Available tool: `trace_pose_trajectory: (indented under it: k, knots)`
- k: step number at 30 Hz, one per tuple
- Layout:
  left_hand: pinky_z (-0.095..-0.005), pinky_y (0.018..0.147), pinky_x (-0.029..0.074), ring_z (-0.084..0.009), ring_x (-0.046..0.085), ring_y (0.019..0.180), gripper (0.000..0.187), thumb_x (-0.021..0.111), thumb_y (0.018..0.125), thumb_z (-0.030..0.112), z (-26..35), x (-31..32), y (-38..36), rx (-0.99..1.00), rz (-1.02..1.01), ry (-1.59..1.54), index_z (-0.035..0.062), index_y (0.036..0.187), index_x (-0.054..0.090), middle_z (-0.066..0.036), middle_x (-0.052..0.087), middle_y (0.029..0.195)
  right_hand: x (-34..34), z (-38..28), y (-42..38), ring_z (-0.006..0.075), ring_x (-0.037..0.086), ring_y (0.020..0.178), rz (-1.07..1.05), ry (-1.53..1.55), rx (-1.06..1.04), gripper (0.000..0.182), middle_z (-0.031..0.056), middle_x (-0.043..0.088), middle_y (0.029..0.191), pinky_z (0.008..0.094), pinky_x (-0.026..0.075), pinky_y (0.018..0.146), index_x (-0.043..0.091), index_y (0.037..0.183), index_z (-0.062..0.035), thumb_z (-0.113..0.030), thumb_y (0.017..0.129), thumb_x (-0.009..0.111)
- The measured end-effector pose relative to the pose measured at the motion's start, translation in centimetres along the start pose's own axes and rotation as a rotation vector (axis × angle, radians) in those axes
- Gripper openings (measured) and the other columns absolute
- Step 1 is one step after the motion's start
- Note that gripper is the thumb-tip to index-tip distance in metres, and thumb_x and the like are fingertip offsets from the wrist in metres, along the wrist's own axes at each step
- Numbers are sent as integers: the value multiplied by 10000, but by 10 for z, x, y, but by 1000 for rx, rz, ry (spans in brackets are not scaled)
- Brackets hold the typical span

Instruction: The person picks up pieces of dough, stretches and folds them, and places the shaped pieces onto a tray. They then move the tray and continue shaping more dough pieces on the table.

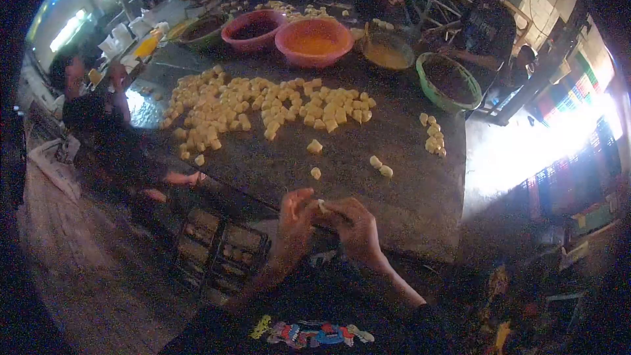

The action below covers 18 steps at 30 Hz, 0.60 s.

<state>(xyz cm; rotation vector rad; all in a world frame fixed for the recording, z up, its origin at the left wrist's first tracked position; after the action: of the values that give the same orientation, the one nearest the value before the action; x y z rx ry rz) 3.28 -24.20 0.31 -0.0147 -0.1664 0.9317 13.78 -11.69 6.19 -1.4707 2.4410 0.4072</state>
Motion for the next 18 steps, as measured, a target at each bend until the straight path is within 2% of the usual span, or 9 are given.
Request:
trace_pose_trajectory:
  k: [1, 2, 5, 7, 10, 13, 16, 17, 18]
  knots:
    - [-400, 896, 561, -224, 674, 1039, 317, 526, 1105, 283, -12, 0, 4, -243, -83, -164, 43, 1285, 629, -127, 672, 1162, 1, -8, -3, 289, 670, 1158, 10, -143, -179, 271, 147, 693, 1232, 402, 541, 991, 675, 1286, -23, -141, 1050, 617]
    - [-402, 903, 568, -217, 679, 1055, 325, 510, 1111, 290, -22, 2, 4, -487, -167, -329, 49, 1297, 624, -128, 675, 1178, 1, -11, -6, 306, 663, 1172, -18, -162, -145, 286, 143, 687, 1238, 410, 540, 996, 662, 1304, -31, -126, 1037, 625]
    - [-390, 931, 584, -194, 687, 1092, 364, 463, 1127, 312, -22, 19, 0, -749, -418, -682, 34, 1303, 616, -116, 682, 1203, -7, -9, -15, 350, 643, 1202, -101, -274, -111, 352, 134, 669, 1259, 433, 535, 1006, 627, 1350, -58, -95, 1000, 645]
    - [-396, 936, 594, -188, 690, 1096, 393, 463, 1126, 331, -27, 23, 7, -535, -619, -315, 7, 1291, 613, -112, 687, 1184, -21, 19, -18, 364, 638, 1200, -133, -398, -205, 380, 135, 662, 1266, 446, 529, 1002, 614, 1363, -73, -91, 985, 646]
    - [-372, 906, 575, -182, 692, 1090, 424, 495, 1114, 377, -33, 43, 19, -277, -746, 55, 10, 1277, 631, -110, 708, 1189, -42, 36, -3, 374, 648, 1165, -60, -485, -396, 378, 147, 668, 1244, 463, 520, 988, 616, 1359, -89, -89, 982, 630]
    - [-370, 890, 557, -183, 691, 1066, 431, 501, 1112, 391, -28, 75, 39, -371, -674, 246, 7, 1246, 647, -118, 725, 1155, -61, 60, 10, 369, 675, 1078, 58, -466, -48, 321, 152, 697, 1125, 462, 519, 952, 659, 1291, -77, -79, 971, 631]
    - [-375, 932, 541, -229, 693, 1075, 458, 508, 1108, 397, -58, 101, 55, -595, -621, 108, -15, 1230, 666, -153, 713, 1177, -88, 61, 31, 338, 699, 1015, 189, -556, -10, 246, 154, 715, 1029, 443, 525, 928, 699, 1205, -49, -132, 980, 644]
    - [-374, 953, 535, -252, 694, 1085, 471, 513, 1104, 401, -60, 111, 60, -669, -613, 14, -24, 1228, 674, -169, 705, 1198, -97, 80, 36, 314, 702, 1008, 188, -378, 185, 241, 149, 720, 1024, 429, 524, 922, 703, 1187, -36, -170, 997, 640]
    - [-382, 963, 532, -264, 692, 1093, 460, 514, 1105, 389, -60, 119, 67, -614, -643, 126, -22, 1239, 673, -173, 706, 1196, -103, 101, 39, 289, 704, 1000, 190, -194, 380, 251, 145, 726, 1019, 415, 524, 915, 707, 1169, -23, -208, 1013, 635]
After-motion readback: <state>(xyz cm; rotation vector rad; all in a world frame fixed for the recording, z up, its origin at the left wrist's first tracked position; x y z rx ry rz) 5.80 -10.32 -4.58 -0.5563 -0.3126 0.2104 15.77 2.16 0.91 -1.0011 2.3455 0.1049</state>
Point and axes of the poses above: each hand's wrist, its own y-axis towards the middle knuckle, its own x-axis out of the palm, z = x × y, the point moved 4 cm from there along y, towards the middle knuckle
